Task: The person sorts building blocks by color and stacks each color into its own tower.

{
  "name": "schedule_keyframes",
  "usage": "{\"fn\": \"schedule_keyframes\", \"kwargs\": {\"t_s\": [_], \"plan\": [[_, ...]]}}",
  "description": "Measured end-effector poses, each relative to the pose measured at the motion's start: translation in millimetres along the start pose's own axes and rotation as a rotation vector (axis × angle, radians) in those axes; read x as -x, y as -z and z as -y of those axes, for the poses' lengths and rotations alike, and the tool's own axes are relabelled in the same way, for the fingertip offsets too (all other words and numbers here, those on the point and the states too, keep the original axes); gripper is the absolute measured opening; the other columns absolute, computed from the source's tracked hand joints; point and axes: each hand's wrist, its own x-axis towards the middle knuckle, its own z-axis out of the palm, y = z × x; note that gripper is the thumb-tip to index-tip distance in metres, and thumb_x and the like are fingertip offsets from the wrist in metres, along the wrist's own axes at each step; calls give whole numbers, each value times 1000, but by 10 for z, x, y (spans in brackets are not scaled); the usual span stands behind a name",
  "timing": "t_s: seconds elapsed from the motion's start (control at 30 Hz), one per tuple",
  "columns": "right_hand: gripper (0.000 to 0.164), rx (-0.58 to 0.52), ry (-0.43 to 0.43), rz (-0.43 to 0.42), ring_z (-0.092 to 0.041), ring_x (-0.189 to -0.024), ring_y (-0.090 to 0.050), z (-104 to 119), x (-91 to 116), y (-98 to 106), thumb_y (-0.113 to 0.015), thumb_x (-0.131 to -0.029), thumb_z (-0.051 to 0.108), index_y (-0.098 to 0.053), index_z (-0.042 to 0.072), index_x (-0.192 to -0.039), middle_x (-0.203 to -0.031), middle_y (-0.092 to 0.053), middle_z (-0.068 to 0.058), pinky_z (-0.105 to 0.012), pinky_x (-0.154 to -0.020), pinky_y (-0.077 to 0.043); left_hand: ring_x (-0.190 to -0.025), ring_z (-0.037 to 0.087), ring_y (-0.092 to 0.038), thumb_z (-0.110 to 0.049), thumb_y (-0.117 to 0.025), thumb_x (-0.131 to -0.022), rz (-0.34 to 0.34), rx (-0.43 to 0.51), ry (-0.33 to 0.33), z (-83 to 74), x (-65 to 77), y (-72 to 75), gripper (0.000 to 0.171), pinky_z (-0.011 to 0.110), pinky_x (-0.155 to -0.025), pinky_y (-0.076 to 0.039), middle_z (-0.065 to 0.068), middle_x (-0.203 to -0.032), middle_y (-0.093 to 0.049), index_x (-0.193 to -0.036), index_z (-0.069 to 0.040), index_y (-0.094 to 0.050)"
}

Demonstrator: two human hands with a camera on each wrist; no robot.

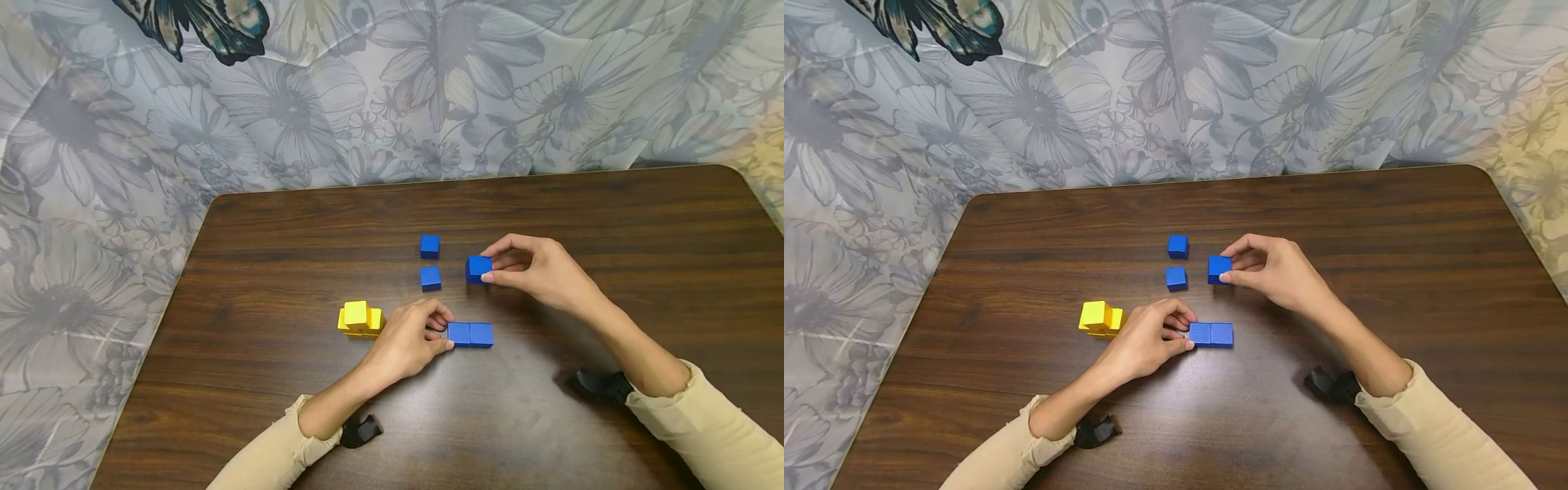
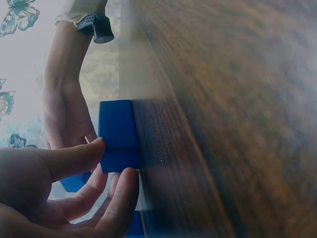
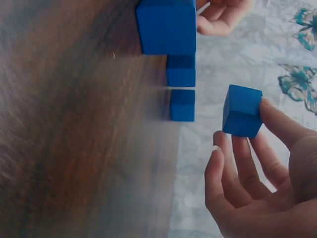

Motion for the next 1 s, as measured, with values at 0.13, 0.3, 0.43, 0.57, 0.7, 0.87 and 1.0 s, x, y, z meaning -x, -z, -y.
{"fn": "schedule_keyframes", "kwargs": {"t_s": [0.13,0.3,0.43,0.57,0.7,0.87,1.0], "plan": [[29,-12,25,15,-14,-84,-70,12,62,-20,-81,-85,25,-71,13,-109,-94,-73,-4,-23,-67,-55,-88,8,-65,-8,-82,-82,-3,0,-2,6,4,0,26,14,-76,-52,-2,-97,-65,-105,-10,-68],[33,-12,59,6,-11,-87,-68,29,132,-36,-82,-84,21,-70,10,-113,-100,-72,-5,-19,-71,-55,-88,8,-65,-8,-82,-82,-5,0,-6,12,8,-3,26,14,-76,-52,-1,-97,-66,-105,-10,-68],[31,-24,87,1,-11,-86,-68,50,191,-69,-83,-83,18,-71,10,-110,-100,-72,-4,-19,-72,-56,-88,8,-65,-9,-82,-82,-2,3,-4,13,5,-3,26,14,-77,-52,-1,-98,-66,-105,-10,-68],[28,-38,104,11,-11,-83,-69,71,246,-108,-84,-81,16,-72,11,-105,-95,-72,-2,-22,-69,-57,-89,8,-64,-9,-82,-83,4,4,2,16,-4,-1,27,15,-77,-53,-1,-99,-66,-105,-9,-68],[26,-39,121,7,-11,-83,-70,90,284,-135,-85,-80,14,-72,11,-103,-95,-72,-2,-24,-69,-57,-89,8,-64,-10,-82,-83,7,1,4,21,-4,4,26,15,-77,-53,0,-99,-66,-105,-9,-68],[26,-36,153,8,-12,-82,-70,101,312,-164,-85,-79,11,-72,12,-101,-96,-72,0,-24,-69,-57,-86,7,-65,-10,-83,-82,4,8,-6,30,-4,7,27,14,-76,-53,-1,-98,-67,-104,-9,-68],[26,-16,179,16,-13,-82,-69,94,335,-204,-86,-78,12,-72,13,-99,-95,-72,2,-25,-70,-57,-85,7,-66,-9,-83,-81,4,17,-7,39,-6,9,27,14,-74,-53,1,-97,-67,-104,-8,-68]]}}
